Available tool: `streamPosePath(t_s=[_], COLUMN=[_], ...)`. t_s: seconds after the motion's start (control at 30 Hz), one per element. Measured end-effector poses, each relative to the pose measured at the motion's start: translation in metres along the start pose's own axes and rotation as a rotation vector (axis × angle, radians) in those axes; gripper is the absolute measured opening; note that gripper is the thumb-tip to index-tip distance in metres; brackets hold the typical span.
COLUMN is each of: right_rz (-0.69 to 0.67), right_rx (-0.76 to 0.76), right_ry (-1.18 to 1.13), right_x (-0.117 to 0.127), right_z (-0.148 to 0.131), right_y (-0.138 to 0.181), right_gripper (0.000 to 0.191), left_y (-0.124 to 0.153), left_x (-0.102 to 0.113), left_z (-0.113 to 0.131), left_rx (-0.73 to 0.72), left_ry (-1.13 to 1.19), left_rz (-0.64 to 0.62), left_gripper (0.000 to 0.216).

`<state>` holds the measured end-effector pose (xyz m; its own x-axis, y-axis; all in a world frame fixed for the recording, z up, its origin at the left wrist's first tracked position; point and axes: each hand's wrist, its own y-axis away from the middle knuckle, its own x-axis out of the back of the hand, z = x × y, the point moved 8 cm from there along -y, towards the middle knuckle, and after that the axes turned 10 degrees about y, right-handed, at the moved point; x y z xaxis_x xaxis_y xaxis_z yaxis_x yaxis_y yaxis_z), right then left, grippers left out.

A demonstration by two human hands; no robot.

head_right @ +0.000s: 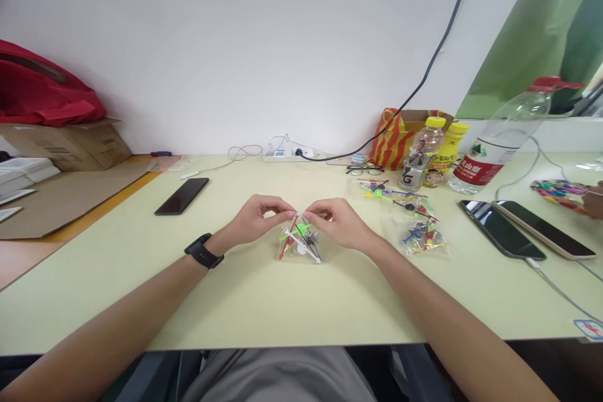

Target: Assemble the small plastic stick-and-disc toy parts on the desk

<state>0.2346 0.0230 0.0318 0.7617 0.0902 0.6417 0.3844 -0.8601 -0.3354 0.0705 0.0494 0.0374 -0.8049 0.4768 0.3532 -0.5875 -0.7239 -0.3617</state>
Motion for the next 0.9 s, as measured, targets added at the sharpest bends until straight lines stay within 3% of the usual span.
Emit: streamPosePath(t_s=[0.3, 0.57, 0.7, 0.8, 0.9], right_rz=[-0.023, 0.111, 0.289, 0.451, 0.47], right_rx=[-0.021, -0.051, -0.034, 0.051, 0.276], right_ry=[0.078, 0.12, 0.19, 0.272, 0.466], right_x=[0.006, 0.029, 0.05, 0.054, 0.028], right_z=[0.002, 0.0, -0.001, -0.005, -0.021], right_y=[0.002, 0.003, 0.005, 0.011, 0.017], right_gripper=[0.033, 0.04, 0.032, 0.02, 0.019], left_y=[-0.003, -0.002, -0.001, 0.001, 0.001], left_x=[0.001, 0.025, 0.039, 0.039, 0.036], left_z=[-0.014, -0.033, -0.048, -0.07, -0.081], left_rx=[0.135, 0.243, 0.247, 0.313, 0.336], left_ry=[0.026, 0.146, 0.125, 0.141, 0.147], left_rz=[-0.099, 0.011, 0.127, 0.168, 0.167], left_gripper=[0.03, 0.04, 0.043, 0.046, 0.047])
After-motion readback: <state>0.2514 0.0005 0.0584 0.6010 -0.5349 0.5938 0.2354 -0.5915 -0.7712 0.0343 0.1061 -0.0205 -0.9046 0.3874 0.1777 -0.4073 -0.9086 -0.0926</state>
